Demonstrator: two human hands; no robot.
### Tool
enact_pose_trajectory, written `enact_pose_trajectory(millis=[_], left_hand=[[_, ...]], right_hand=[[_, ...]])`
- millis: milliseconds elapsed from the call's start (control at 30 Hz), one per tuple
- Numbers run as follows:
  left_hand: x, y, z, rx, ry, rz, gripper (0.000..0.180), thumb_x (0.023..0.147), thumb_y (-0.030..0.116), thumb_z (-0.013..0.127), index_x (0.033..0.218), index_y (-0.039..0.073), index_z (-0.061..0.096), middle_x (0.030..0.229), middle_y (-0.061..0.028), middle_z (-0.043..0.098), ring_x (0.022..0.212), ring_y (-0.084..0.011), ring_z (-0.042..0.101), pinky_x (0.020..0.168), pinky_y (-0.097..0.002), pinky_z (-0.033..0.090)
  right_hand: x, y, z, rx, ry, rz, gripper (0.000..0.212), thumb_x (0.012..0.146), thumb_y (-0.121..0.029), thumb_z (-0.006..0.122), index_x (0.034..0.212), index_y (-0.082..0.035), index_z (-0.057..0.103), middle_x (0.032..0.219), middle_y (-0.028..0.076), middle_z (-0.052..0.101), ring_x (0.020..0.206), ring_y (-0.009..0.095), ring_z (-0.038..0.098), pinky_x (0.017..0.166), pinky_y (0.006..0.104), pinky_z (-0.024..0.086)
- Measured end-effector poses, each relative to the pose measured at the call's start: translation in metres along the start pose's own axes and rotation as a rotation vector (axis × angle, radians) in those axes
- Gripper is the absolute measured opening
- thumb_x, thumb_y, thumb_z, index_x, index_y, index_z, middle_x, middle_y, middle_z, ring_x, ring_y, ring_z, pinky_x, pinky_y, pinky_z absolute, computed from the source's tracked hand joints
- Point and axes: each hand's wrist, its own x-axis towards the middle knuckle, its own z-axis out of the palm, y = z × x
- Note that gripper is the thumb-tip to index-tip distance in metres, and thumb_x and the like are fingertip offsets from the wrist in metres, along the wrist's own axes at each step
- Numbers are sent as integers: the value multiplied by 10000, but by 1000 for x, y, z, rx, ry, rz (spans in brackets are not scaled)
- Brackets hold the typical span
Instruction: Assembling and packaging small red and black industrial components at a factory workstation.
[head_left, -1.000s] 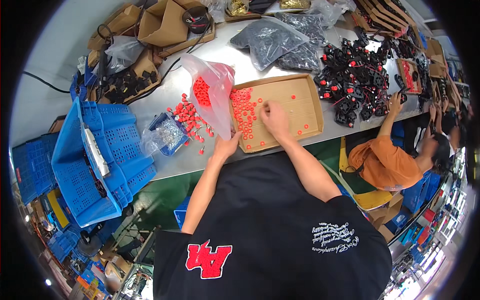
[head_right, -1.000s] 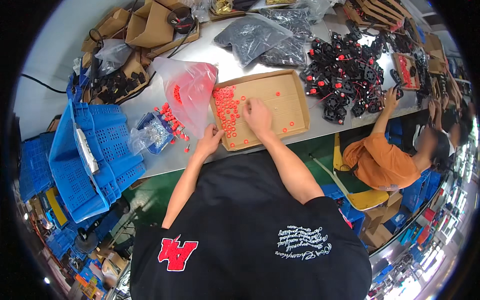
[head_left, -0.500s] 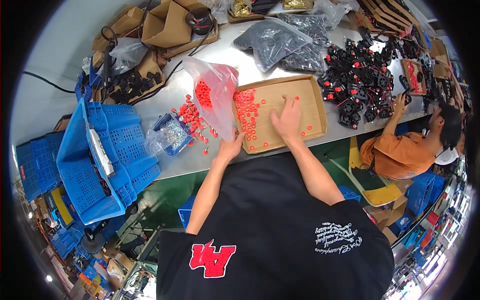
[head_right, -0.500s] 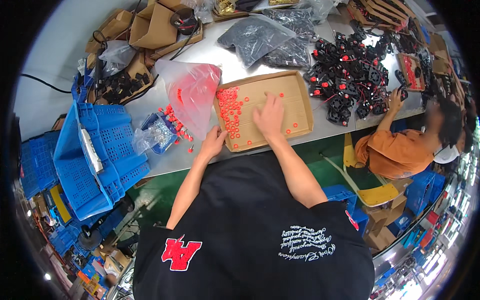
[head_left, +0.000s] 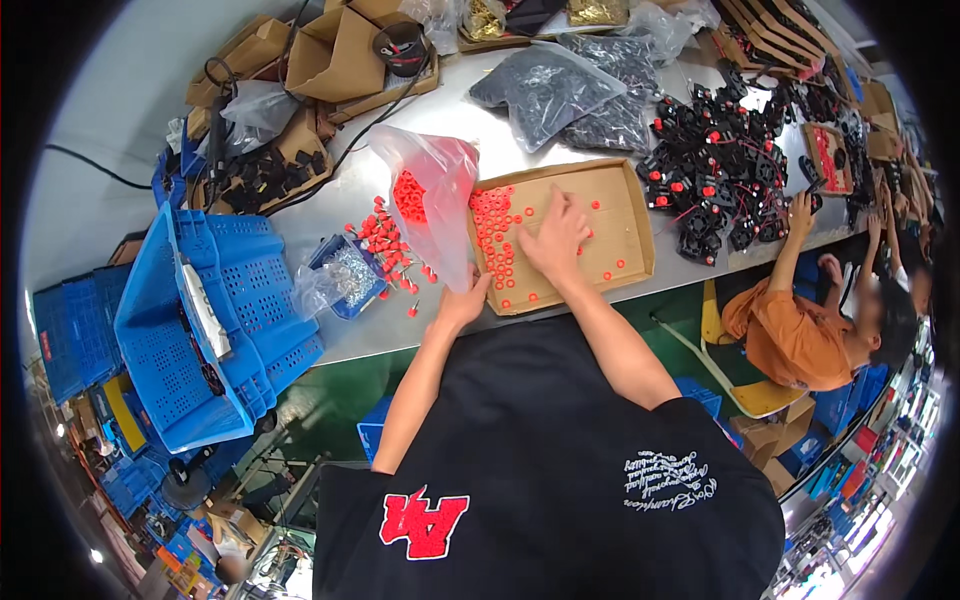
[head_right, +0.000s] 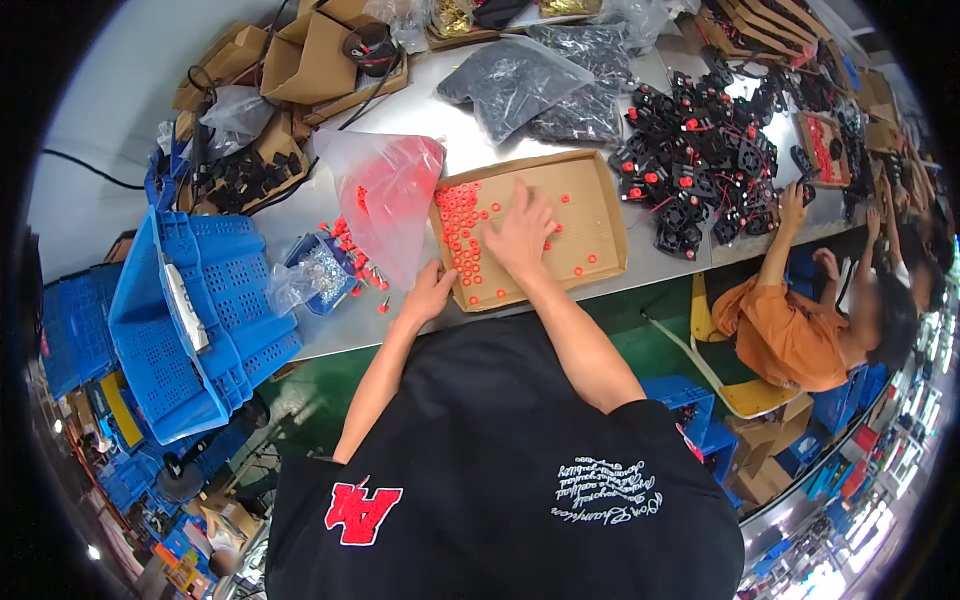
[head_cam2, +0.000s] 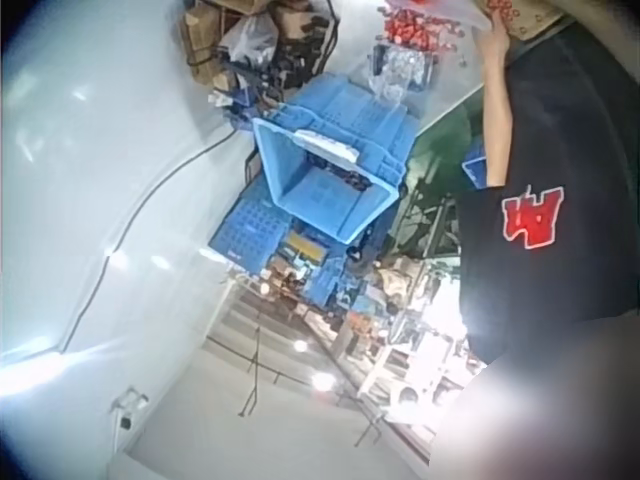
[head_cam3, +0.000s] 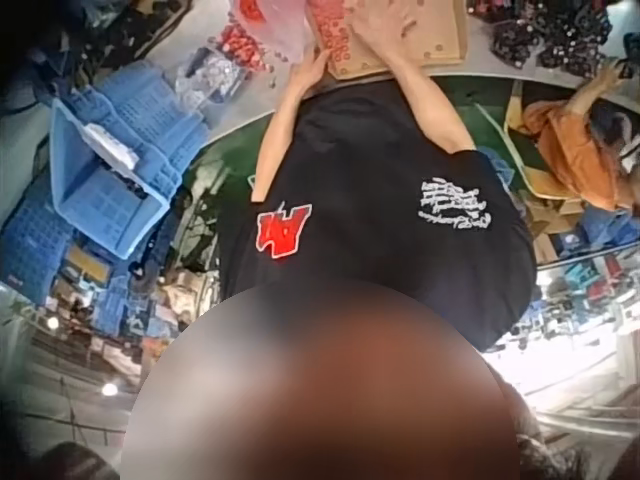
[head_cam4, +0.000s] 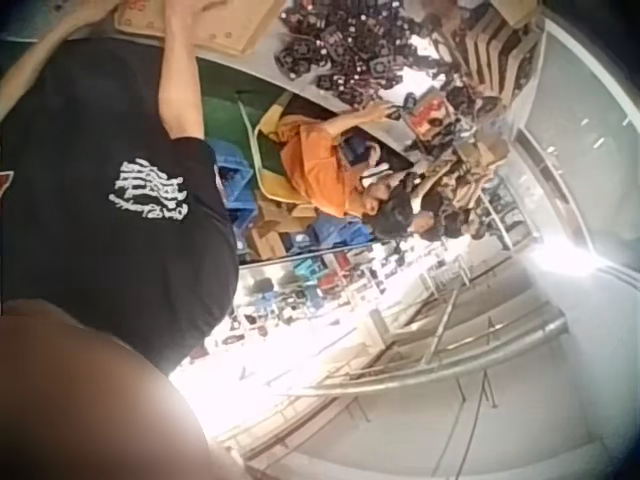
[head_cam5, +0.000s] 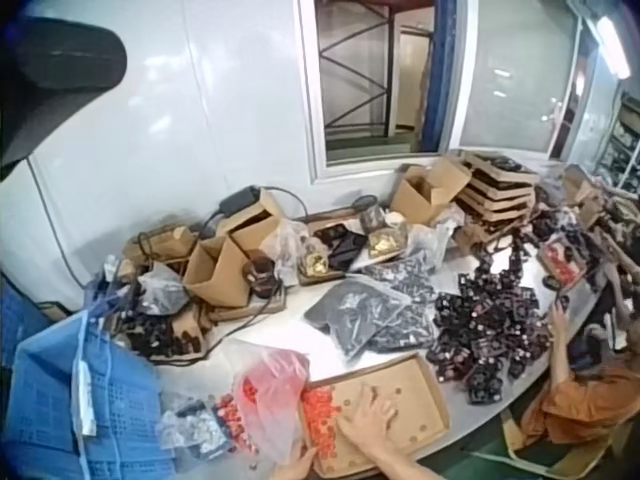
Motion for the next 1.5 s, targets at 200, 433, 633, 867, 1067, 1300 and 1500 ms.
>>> enact_pose_trajectory(millis=[200,433,633,867,1067,1300,1500], left_hand=[[3,-7,1,-50,-19,13,289,934,259,558,884,-16,486,700,-66,535,627,-139,530,563,-298,443],[3,-6,1,-74,-30,28,271,934,237,562,897,-22,491,706,-65,541,628,-133,520,564,-294,432],[1,0,-1,-59,12,-7,277,888,267,585,880,-9,564,699,-151,603,691,-298,622,640,-400,474],[-2,-12,1,27,30,27,294,949,277,543,881,-2,481,708,-61,535,641,-135,532,581,-295,444],[5,-19,6,-57,-2,-103,290,893,272,590,847,-10,539,719,-169,590,696,-325,607,633,-428,458],[0,-14,4,-75,2,-16,314,892,289,591,822,-9,521,692,-167,574,682,-315,600,613,-418,451],[-1,-4,0,-57,4,-3,316,895,295,590,841,-11,529,694,-164,578,690,-300,609,623,-406,460]], right_hand=[[7,3,2,53,248,49,829,698,-251,734,1382,-46,312,1309,230,331,1178,418,333,974,535,258],[5,4,7,-126,247,66,823,714,-306,734,1375,-44,320,1297,227,340,1164,410,339,961,533,262],[1,-14,22,15,154,-114,854,704,-320,739,1385,-42,306,1299,235,348,1174,410,344,941,536,277],[6,40,-13,-172,280,-28,879,687,-376,765,1382,-54,333,1314,232,348,1176,414,350,943,528,293],[-18,14,10,-45,24,-267,885,693,-443,758,1378,-54,353,1327,230,349,1193,397,356,959,520,281],[-13,43,-15,-131,33,-66,820,692,-397,754,1367,-93,402,1321,195,368,1173,379,381,932,527,295],[-2,43,-12,33,8,-426,453,770,-230,695,1190,-107,580,1122,111,554,1046,301,511,877,457,372]])
